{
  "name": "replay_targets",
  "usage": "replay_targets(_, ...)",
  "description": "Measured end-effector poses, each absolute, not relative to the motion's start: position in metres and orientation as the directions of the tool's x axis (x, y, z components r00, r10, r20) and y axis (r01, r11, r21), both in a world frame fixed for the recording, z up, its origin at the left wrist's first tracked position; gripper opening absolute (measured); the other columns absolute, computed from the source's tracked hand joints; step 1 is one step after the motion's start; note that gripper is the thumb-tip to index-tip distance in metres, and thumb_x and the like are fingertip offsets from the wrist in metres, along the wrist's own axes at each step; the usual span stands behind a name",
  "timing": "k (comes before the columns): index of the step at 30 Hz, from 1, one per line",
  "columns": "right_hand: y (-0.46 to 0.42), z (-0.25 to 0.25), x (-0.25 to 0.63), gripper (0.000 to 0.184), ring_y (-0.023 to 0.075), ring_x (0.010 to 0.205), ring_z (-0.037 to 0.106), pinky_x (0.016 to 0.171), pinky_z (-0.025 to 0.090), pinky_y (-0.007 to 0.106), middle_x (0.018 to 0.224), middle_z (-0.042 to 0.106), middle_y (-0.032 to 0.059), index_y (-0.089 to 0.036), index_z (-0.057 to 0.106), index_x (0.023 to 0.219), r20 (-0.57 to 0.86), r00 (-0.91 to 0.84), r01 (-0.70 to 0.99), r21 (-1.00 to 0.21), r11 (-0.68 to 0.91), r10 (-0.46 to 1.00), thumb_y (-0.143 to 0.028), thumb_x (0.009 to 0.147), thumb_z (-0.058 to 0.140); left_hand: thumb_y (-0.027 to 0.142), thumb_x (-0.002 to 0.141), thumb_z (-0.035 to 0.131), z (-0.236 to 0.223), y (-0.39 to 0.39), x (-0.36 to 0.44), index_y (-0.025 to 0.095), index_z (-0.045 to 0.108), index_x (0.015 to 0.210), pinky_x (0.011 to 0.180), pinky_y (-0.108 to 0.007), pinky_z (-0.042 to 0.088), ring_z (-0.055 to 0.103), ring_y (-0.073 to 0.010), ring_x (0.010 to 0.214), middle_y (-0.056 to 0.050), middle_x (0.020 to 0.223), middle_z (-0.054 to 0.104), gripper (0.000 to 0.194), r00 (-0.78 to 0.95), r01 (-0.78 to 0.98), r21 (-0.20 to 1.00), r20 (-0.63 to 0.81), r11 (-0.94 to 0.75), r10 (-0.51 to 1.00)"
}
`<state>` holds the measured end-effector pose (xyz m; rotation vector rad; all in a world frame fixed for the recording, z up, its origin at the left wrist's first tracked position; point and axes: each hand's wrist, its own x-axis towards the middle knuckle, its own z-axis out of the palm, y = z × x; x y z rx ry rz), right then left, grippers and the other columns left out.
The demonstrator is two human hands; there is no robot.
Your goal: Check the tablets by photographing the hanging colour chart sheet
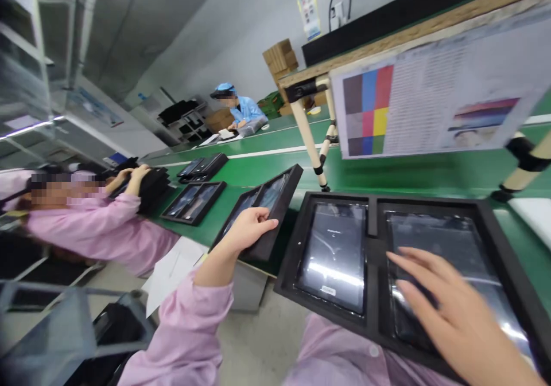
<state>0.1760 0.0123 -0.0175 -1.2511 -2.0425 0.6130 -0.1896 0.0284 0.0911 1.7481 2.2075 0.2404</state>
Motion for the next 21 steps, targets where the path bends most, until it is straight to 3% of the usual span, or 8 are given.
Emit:
replay_targets(2,0.001,0.002,0.137,0.064,0.0282,0.115,0.063,0.087,0.059,0.041,0.137,0.056,0.0111,-0.033,0.048,0.145,0.012,-0.372,0.309,-0.941,0.136,0.928,-0.065,0.089,0.054,0.035,0.084,0.059,0.103,0.017,-0.15,0.021,0.034,0.055,0.054,-0.024,0.028,0.04,-0.0093,0.054,0.008,0.053,0.036,0.04,-0.102,0.905,0.403,-0.107,0.136,0.989)
replay_targets(3,-0.005,0.013,0.118,0.082,0.028,0.118,0.061,0.092,0.056,0.044,0.146,0.047,0.0123,-0.034,0.025,0.156,-0.12,-0.438,0.121,-0.99,-0.074,0.891,-0.068,0.088,0.055,0.036,0.082,0.058,0.105,0.01,-0.131,0.022,0.033,0.054,0.053,-0.024,0.026,0.039,-0.0096,0.053,0.008,0.052,0.036,0.04,-0.035,0.89,0.449,-0.099,0.077,0.994)
replay_targets(5,-0.014,0.032,0.085,0.111,0.0314,0.125,0.056,0.093,0.055,0.048,0.153,0.039,0.012,-0.037,-0.001,0.158,-0.234,-0.532,-0.218,-0.891,-0.399,0.814,-0.076,0.077,0.063,0.034,0.079,0.058,0.103,-0.004,-0.096,0.023,0.032,0.054,0.05,-0.025,0.025,0.038,-0.0103,0.051,0.007,0.051,0.037,0.038,0.136,0.84,0.538,-0.077,-0.074,0.988)
replay_targets(6,-0.016,0.04,0.073,0.121,0.0304,0.13,0.051,0.099,0.051,0.047,0.152,0.04,0.0103,-0.037,-0.006,0.157,-0.244,-0.51,-0.323,-0.835,-0.446,0.825,-0.072,0.071,0.071,0.033,0.078,0.058,0.1,-0.01,-0.083,0.023,0.031,0.055,0.05,-0.026,0.025,0.037,-0.0109,0.051,0.006,0.053,0.038,0.036,0.19,0.834,0.534,-0.038,-0.141,0.981)
replay_targets(10,-0.011,0.058,0.064,0.133,0.0262,0.125,0.055,0.11,0.042,0.042,0.138,0.055,0.0076,-0.034,-0.003,0.156,-0.231,-0.445,-0.484,-0.751,-0.449,0.865,-0.043,0.06,0.089,0.028,0.088,0.042,0.095,-0.015,-0.065,0.024,0.037,0.063,0.054,-0.027,0.033,0.044,-0.0144,0.055,0.002,0.061,0.046,0.026,0.331,0.839,0.43,0.082,-0.333,0.94)
replay_targets(15,0.004,0.059,0.08,0.121,0.0235,0.113,0.06,0.104,0.047,0.041,0.131,0.058,0.0067,-0.03,0.011,0.157,-0.208,-0.417,-0.462,-0.789,-0.404,0.885,-0.023,0.058,0.08,0.029,0.096,0.033,0.12,0.001,-0.087,0.023,0.063,0.086,0.069,-0.026,0.048,0.063,-0.016,0.072,-0.002,0.079,0.068,0.032,0.502,0.73,0.537,-0.002,-0.422,0.865)
replay_targets(18,0.01,0.062,0.097,0.11,0.0242,0.122,0.055,0.107,0.045,0.039,0.14,0.052,0.0083,-0.027,0.02,0.156,-0.243,-0.301,-0.441,-0.822,-0.361,0.922,-0.026,0.06,0.073,0.04,0.094,0.037,0.126,0.012,-0.115,0.024,0.067,0.085,0.076,-0.03,0.052,0.067,-0.0199,0.077,-0.004,0.082,0.073,0.035,0.285,0.832,0.464,0.114,-0.305,0.952)
replay_targets(21,0.009,0.065,0.132,0.11,0.0281,0.121,0.057,0.1,0.05,0.041,0.141,0.051,0.01,-0.028,0.024,0.156,-0.278,-0.179,-0.359,-0.875,-0.326,0.944,-0.033,0.058,0.074,0.052,0.085,0.046,0.11,0.023,-0.161,0.025,0.068,0.083,0.085,-0.037,0.053,0.067,-0.0262,0.086,-0.007,0.088,0.074,0.035,-0.001,0.903,0.422,0.182,-0.077,0.983)
